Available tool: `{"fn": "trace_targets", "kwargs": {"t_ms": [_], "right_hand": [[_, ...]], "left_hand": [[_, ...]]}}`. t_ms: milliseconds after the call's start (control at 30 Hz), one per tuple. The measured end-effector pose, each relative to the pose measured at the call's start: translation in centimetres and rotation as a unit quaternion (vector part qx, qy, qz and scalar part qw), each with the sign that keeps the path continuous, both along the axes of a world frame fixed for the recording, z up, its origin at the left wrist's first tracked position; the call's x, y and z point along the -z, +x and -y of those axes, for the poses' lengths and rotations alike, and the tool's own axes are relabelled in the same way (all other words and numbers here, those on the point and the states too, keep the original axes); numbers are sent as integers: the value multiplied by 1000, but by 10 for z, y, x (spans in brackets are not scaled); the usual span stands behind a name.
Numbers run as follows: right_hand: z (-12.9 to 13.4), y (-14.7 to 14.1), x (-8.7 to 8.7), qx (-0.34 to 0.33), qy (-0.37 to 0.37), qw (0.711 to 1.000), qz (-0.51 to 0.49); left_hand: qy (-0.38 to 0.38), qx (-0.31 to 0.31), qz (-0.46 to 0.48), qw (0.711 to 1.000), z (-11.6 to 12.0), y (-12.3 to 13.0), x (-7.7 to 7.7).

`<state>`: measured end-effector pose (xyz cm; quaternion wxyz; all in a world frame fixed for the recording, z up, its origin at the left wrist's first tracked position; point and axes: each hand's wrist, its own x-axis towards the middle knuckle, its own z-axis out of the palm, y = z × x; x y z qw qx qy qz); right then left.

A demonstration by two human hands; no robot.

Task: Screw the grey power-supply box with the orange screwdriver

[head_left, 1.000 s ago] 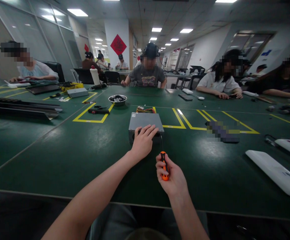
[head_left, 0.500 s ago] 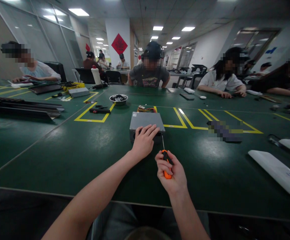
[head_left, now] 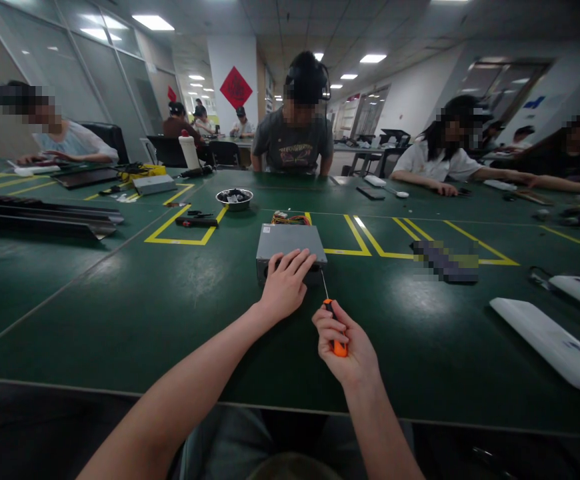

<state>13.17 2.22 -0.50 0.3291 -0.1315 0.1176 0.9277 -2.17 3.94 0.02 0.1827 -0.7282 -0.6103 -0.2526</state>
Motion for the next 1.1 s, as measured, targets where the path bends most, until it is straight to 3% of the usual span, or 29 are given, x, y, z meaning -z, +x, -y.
{"fn": "trace_targets", "kwargs": {"t_ms": [133,333,500,867,1100], "right_hand": [[-4,5,7,-37,18,996,-75],[-7,9,8,-34,-38,989,-136],[-9,14,10,-75,15,983,-167],[-2,17,6,-86,60,985,-138],[7,24,11,-48,53,994,-83]], "left_hand": [[-2,-5,-5,1000,0,2,0],[-17,5,-27,999,3,1,-2],[-30,29,-64,997,5,-2,-3],[-17,25,-66,997,6,-3,-2],[-17,31,-58,998,6,-3,-2]]}}
